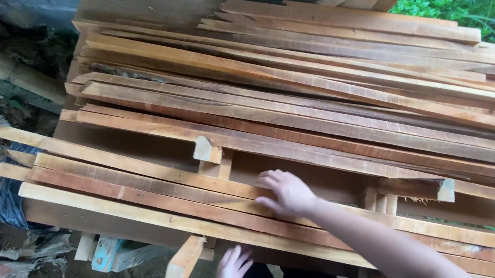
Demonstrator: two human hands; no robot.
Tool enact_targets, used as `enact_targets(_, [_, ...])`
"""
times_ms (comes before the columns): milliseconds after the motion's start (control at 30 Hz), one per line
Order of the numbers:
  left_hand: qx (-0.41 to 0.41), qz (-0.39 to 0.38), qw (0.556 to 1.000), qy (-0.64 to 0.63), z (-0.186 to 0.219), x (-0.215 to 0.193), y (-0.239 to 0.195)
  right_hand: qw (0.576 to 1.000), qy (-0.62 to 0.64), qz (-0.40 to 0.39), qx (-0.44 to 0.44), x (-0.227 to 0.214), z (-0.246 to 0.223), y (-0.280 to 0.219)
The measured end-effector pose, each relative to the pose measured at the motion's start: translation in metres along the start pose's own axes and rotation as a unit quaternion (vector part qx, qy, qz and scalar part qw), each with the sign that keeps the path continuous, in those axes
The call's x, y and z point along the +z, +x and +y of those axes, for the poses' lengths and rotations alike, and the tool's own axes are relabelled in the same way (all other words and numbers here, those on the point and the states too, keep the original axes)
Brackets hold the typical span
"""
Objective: The person stacks thin wooden planks on a wooden workbench and secures them into bundles using black plastic straps. They align the planks, wrap the straps around the stacks, and tie them by hand.
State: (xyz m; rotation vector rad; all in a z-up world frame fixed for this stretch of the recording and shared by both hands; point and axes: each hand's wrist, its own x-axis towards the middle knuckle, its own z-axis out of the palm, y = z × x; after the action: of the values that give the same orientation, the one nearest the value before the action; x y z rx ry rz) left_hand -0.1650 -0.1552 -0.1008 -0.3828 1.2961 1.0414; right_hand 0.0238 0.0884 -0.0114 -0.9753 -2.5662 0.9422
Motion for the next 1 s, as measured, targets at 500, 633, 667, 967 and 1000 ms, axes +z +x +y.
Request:
enact_targets(500, [0.220, 0.241, 0.938, -0.119, 0.231, 0.038, 0.000, 0.959, 0.053, -0.203, 0.192, 0.126, -0.100, 0.247])
enact_targets(633, [0.190, 0.222, 0.934, -0.204, 0.238, 0.035, 0.000, 0.906, 0.126, -0.316, 0.250, 0.117, -0.104, 0.286])
enact_targets(667, [0.176, 0.203, 0.939, -0.216, 0.238, 0.031, 0.003, 0.893, 0.180, -0.325, 0.256, 0.121, -0.102, 0.288])
enact_targets(967, [0.110, 0.242, 0.934, -0.240, 0.263, 0.052, -0.020, 0.859, 0.182, -0.372, 0.300, 0.130, -0.104, 0.293])
enact_targets(1000, [0.107, 0.244, 0.936, -0.231, 0.263, 0.053, -0.017, 0.862, 0.179, -0.366, 0.302, 0.127, -0.105, 0.294])
